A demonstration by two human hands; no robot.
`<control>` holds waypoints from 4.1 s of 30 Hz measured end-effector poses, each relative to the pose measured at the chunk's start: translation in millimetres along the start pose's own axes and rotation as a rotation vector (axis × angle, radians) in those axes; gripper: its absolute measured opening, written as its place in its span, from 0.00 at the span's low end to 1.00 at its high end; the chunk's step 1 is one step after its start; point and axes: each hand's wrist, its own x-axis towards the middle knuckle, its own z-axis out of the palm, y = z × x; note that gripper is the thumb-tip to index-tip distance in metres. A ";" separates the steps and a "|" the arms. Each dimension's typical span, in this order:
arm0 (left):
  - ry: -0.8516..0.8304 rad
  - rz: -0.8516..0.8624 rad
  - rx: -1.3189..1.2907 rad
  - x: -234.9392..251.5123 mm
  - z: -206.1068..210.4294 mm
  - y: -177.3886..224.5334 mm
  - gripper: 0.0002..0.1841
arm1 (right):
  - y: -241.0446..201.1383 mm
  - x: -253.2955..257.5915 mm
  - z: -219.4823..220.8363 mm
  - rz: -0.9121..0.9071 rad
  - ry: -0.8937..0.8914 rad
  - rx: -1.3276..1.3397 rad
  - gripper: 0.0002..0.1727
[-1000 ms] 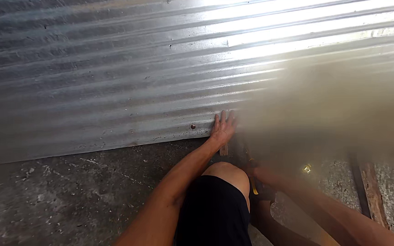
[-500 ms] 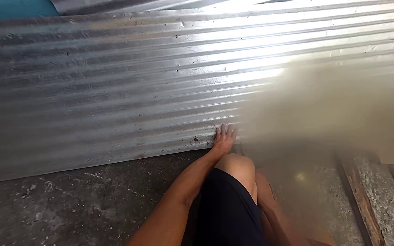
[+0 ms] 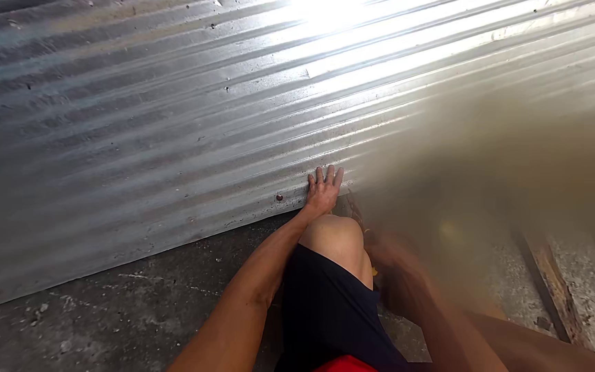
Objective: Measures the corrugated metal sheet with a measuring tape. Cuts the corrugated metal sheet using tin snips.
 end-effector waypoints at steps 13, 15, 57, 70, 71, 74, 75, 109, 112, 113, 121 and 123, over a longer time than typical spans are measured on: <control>0.018 -0.002 -0.013 -2.4 -4.6 2.3 0.60 | 17.3 13.1 -7.4 -0.092 -0.067 0.047 0.54; 0.013 -0.001 -0.001 -0.6 -3.9 1.5 0.60 | 23.6 13.1 -5.5 -0.120 -0.036 0.115 0.54; 0.056 -0.017 -0.029 1.6 0.9 1.7 0.53 | -16.4 11.0 -7.4 -0.043 -0.183 0.595 0.35; 0.043 -0.019 -0.090 0.1 -5.8 2.0 0.59 | 4.9 31.2 1.4 -0.087 -0.006 0.340 0.39; 0.050 -0.018 -0.098 -1.8 -7.7 2.9 0.59 | 7.3 32.9 1.9 -0.105 0.005 0.318 0.39; 0.058 -0.016 -0.093 -2.9 -8.9 1.8 0.59 | 4.5 30.7 4.5 -0.131 0.053 0.293 0.35; 0.056 -0.018 -0.092 -3.4 -8.7 2.2 0.59 | 1.5 27.0 5.0 -0.131 0.073 0.275 0.32; 0.046 -0.014 -0.113 -7.2 -23.7 1.5 0.55 | -40.6 -4.3 -0.3 0.011 0.169 0.118 0.10; 0.058 -0.004 -0.118 -8.2 -21.7 0.9 0.54 | -48.4 -11.8 -6.0 0.045 0.126 0.127 0.10; 0.057 -0.003 -0.120 -8.1 -22.3 0.9 0.54 | -51.6 -13.2 -9.0 0.055 0.107 0.096 0.11; 0.053 -0.013 -0.100 -5.4 -14.5 0.7 0.57 | -68.9 -26.0 -20.6 0.103 0.096 0.000 0.19; 0.047 -0.009 -0.100 -3.7 -10.7 1.6 0.58 | -61.1 -18.8 -21.0 0.067 0.110 0.045 0.18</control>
